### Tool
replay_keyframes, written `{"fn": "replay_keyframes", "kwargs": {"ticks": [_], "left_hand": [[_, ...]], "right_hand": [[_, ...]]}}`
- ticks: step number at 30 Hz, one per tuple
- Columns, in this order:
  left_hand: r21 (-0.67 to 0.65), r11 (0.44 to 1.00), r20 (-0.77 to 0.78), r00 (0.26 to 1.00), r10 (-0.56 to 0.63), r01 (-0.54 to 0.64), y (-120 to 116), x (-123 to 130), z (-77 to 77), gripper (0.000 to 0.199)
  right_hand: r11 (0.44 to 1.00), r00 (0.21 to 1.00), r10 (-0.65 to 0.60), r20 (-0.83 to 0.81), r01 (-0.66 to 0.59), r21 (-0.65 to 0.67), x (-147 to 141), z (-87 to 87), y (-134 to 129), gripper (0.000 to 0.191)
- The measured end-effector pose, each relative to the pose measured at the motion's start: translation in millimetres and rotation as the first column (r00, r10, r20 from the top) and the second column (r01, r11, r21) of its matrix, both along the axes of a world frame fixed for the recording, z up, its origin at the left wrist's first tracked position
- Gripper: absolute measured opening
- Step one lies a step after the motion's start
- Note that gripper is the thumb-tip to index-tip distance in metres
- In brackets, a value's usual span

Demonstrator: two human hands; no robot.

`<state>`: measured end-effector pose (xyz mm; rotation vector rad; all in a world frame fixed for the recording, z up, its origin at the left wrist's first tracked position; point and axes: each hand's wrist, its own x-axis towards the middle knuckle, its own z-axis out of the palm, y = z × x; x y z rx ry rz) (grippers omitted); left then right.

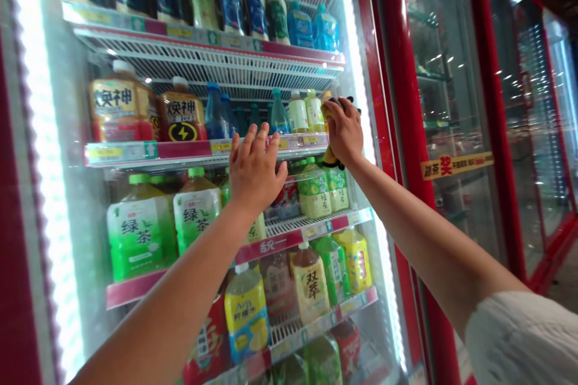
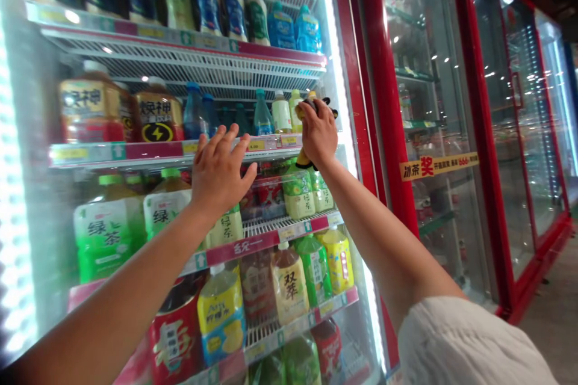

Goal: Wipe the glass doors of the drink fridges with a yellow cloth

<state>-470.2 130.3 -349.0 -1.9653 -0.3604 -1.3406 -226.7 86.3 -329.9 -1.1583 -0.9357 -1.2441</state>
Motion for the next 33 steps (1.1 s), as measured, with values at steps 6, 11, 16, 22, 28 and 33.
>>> {"fn": "replay_keyframes", "kwargs": {"ticks": [6, 11, 16, 22, 28, 33], "left_hand": [[0.073, 0.995, -0.101, 0.993, -0.059, 0.067, -3.1, 37.3, -19.4, 0.051], [0.135, 0.983, -0.334, 0.939, -0.075, 0.127, -10.4, 79.5, -11.2, 0.048], [0.078, 0.987, -0.339, 0.935, -0.104, 0.138, -22.2, 107.0, 6.8, 0.054], [0.002, 0.981, -0.211, 0.959, -0.188, 0.193, -28.5, 124.0, 24.5, 0.06], [-0.049, 0.985, -0.299, 0.939, -0.17, 0.163, -28.6, 131.4, 43.0, 0.058], [-0.066, 0.991, -0.409, 0.903, -0.132, 0.116, -26.3, 126.2, 49.6, 0.061]], "right_hand": [[1.0, 1.0, 0.008, 0.017, -0.008, 0.002, 24.7, -38.6, -4.5, 0.043], [0.998, 0.992, 0.038, 0.123, -0.043, 0.044, 57.8, -29.9, -3.5, 0.047], [0.993, 0.999, -0.034, 0.037, 0.029, 0.112, 59.1, -45.0, -7.6, 0.051], [0.996, 0.999, -0.037, 0.032, 0.04, -0.084, 64.6, -22.5, -16.0, 0.05], [0.992, 0.986, -0.052, -0.157, 0.033, -0.122, 67.7, -62.0, -32.5, 0.066], [0.944, 0.993, -0.018, -0.117, -0.021, -0.329, 59.9, -68.7, -41.5, 0.065]]}}
